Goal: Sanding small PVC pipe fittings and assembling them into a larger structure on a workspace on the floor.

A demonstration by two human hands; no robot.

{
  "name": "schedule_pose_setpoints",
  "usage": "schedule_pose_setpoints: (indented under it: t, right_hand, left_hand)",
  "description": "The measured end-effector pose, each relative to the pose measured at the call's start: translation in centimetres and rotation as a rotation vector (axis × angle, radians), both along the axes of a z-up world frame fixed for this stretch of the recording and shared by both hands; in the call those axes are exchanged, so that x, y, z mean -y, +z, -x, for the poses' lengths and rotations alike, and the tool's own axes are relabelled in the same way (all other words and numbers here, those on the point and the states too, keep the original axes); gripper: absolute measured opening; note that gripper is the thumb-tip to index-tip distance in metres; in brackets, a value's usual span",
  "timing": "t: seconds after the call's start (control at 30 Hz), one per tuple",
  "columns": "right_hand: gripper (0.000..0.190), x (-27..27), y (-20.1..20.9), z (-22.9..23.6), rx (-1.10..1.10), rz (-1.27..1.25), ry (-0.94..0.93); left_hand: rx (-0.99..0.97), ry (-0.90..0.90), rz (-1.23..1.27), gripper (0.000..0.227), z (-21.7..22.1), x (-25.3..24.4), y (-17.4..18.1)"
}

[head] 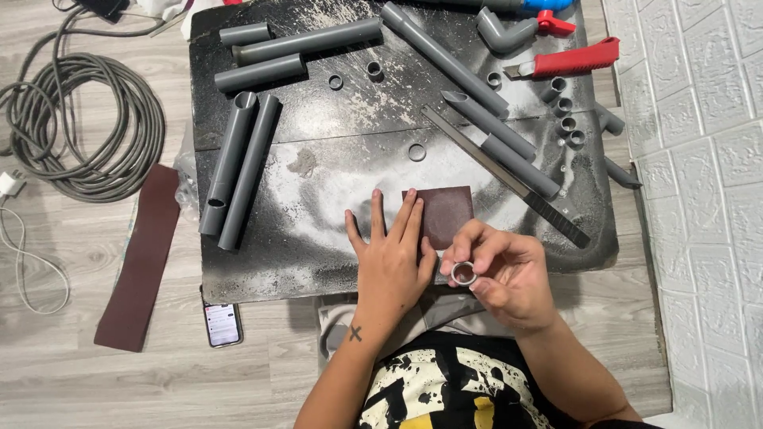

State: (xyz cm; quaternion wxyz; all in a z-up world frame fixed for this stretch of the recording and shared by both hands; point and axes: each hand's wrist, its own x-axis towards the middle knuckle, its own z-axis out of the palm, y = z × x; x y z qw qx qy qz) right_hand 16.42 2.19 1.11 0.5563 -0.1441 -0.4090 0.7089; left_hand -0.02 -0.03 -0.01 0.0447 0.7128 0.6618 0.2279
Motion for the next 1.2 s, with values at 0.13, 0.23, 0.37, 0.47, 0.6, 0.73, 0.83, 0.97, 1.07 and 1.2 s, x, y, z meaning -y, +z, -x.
schedule_pose_setpoints:
  t: [0.13, 0.23, 0.37, 0.47, 0.6, 0.73, 0.83, 0.97, 1.07, 1.2]
  right_hand:
    - [0.021, 0.3, 0.7, 0.1, -0.075, 0.07, 0.024]
    - [0.022, 0.4, 0.4, -0.1, -0.101, 0.098, 0.038]
    - [0.022, 0.5, 0.3, -0.3, -0.12, 0.144, 0.059]
    - [0.023, 0.6, 0.3, -0.4, -0.119, 0.152, 0.064]
    - [0.023, 0.6, 0.1, -0.4, -0.128, 0.153, 0.067]
    - [0.021, -0.4, 0.5, -0.6, -0.102, 0.128, 0.049]
    - [0.01, -2.6, 1.7, -0.9, 0.532, -0.363, -0.212]
    - [0.011, -2.8, 2.0, -0.9, 1.12, -0.597, -0.431]
    - [0.01, -2.6, 1.4, -1.5, 1.266, -0.646, -0.458]
    - [0.012, -2.4, 0.5, -2.2, 1.352, -0.677, -0.471]
  left_hand:
    - [0.005, 0.0, -0.005, 0.055, 0.0, 0.0, 0.0]
    - [0.007, 0.0, -0.008, 0.055, 0.0, 0.0, -0.1]
    - [0.004, -0.002, -0.009, 0.055, 0.1, 0.0, -0.2]
    - [0.005, -0.002, -0.007, 0.055, 0.0, 0.0, -0.1]
    - [0.009, -0.001, -0.011, 0.054, 0.1, 0.0, -0.1]
    - [0.01, -0.003, -0.013, 0.054, 0.1, 0.0, -0.2]
    - [0.005, 0.003, -0.02, 0.055, 0.1, -0.1, -0.4]
    - [0.036, -0.006, -0.017, 0.054, 0.0, 0.0, -0.3]
    - [0.041, -0.008, -0.018, 0.053, 0.0, -0.1, -0.1]
    - [0.041, -0.01, -0.017, 0.052, 0.0, 0.0, 0.0]
